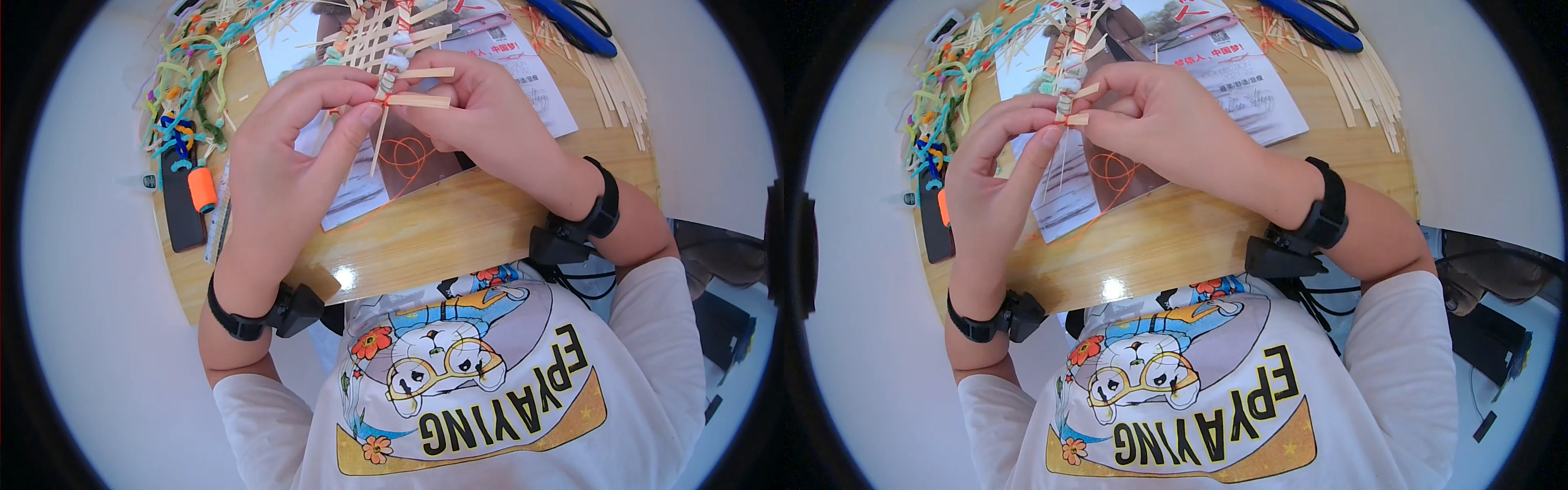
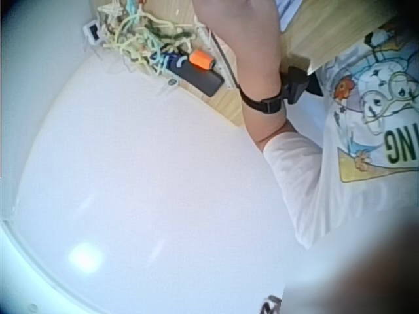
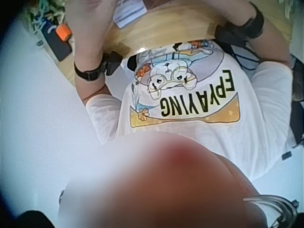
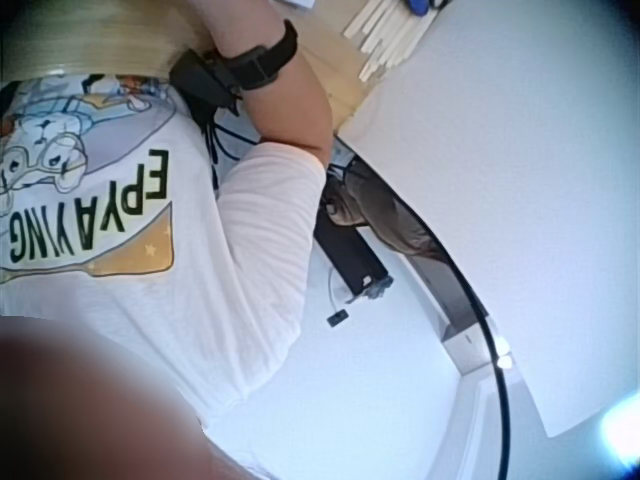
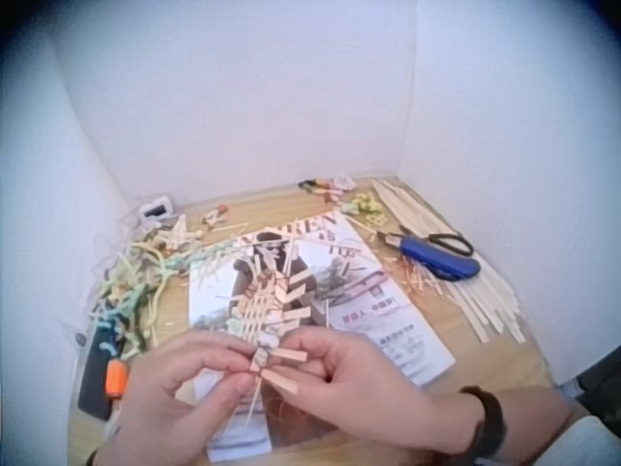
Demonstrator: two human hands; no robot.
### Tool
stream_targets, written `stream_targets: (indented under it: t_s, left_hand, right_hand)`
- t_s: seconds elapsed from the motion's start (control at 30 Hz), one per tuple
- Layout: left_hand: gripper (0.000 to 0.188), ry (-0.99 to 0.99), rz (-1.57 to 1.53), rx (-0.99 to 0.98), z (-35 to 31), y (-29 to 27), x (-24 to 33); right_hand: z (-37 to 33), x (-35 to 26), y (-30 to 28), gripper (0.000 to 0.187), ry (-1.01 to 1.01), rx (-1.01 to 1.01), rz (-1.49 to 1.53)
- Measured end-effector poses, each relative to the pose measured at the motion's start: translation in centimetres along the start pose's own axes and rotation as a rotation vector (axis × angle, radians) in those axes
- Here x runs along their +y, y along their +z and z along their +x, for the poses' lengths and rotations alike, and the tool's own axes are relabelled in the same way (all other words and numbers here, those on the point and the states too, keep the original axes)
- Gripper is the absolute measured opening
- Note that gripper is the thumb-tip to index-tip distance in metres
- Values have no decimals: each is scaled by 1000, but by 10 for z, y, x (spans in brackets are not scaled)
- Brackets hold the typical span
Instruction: The recorder is weaving together flat bamboo strips and securing them with orange thread to create a mat or structure.
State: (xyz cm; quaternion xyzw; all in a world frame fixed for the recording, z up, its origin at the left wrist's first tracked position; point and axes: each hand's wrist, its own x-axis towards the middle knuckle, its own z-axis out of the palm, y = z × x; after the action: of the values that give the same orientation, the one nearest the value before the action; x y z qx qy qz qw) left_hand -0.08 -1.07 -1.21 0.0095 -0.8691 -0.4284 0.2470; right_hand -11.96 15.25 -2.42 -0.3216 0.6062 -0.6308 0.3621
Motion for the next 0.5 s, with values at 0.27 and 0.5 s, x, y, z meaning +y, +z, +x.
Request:
stream_targets:
  t_s: [0.27, 0.5]
  left_hand:
    - [29, 10, 21, 33, -3, 7, 5]
    - [22, 104, 64, 17, 1, -2, 2]
  right_hand:
    - [1, 9, 5, 13, -99, 18, -10]
    - [-1, 8, 5, 14, -138, 2, -59]
